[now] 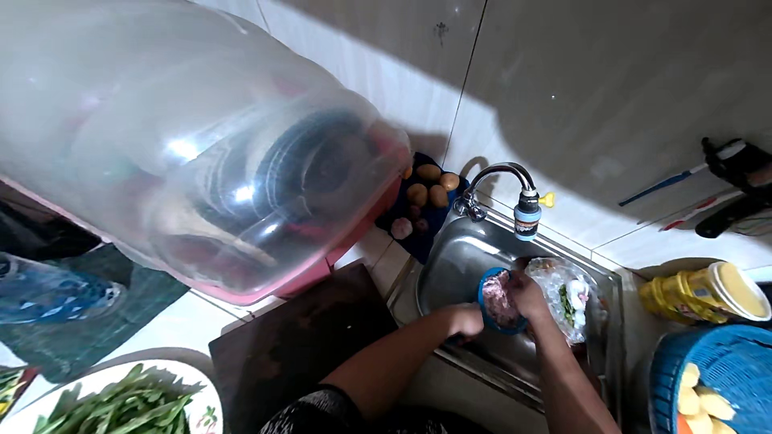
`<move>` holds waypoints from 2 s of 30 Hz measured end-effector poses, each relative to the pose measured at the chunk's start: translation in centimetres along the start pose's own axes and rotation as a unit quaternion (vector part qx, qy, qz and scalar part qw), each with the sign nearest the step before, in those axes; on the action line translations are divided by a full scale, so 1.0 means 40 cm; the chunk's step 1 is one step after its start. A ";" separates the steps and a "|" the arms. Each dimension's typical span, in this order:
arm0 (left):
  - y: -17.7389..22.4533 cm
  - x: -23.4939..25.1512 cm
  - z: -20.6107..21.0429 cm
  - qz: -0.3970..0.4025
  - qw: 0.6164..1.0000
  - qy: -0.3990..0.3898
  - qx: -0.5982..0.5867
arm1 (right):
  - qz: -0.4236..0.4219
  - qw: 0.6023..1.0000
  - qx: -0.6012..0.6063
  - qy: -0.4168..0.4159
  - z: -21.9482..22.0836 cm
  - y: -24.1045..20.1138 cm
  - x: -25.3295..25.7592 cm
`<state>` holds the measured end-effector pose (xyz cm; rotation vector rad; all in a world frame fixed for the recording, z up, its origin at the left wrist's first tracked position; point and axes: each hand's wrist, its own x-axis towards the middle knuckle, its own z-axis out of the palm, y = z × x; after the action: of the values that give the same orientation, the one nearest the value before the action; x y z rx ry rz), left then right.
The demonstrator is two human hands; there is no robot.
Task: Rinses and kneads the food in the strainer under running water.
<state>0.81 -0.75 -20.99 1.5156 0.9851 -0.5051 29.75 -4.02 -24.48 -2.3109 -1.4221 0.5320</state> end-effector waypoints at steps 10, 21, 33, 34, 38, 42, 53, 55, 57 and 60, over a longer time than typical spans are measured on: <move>0.003 -0.021 0.000 0.023 0.999 0.002 -0.024 | 0.059 0.981 -0.123 -0.137 -0.118 -0.166 -0.155; 0.017 -0.063 -0.012 0.055 0.998 -0.008 0.007 | 0.067 0.969 -0.001 -0.236 0.067 -0.133 -0.115; 0.021 -0.057 -0.010 0.034 0.999 0.006 0.035 | 0.120 0.963 -0.085 -0.225 0.139 -0.112 -0.070; 0.023 -0.061 -0.009 0.032 0.999 0.007 0.039 | 0.134 0.961 -0.085 -0.225 0.131 -0.115 -0.066; 0.015 -0.052 -0.003 0.023 0.999 0.017 0.024 | 0.031 0.975 -0.062 -0.211 0.066 -0.140 -0.071; -0.008 -0.020 0.000 0.008 1.000 0.029 -0.001 | -0.015 0.986 -0.051 -0.159 0.030 -0.145 -0.054; 0.004 -0.042 -0.005 0.025 0.999 0.017 -0.012 | -0.033 0.959 -0.091 -0.267 -0.156 -0.242 -0.056; -0.002 -0.030 -0.002 0.026 0.999 0.020 -0.015 | -0.051 0.969 -0.093 -0.224 -0.213 -0.274 -0.058; -0.005 -0.025 0.001 0.024 0.999 0.020 -0.022 | -0.058 0.983 -0.071 -0.157 -0.260 -0.304 -0.060; 0.000 -0.035 -0.001 0.012 0.999 0.022 -0.036 | -0.066 0.995 -0.023 -0.066 -0.240 -0.321 -0.079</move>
<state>0.01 -1.13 -19.88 1.4772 1.0084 -0.4167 23.47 -2.60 -9.44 -2.2332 -1.6514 0.6287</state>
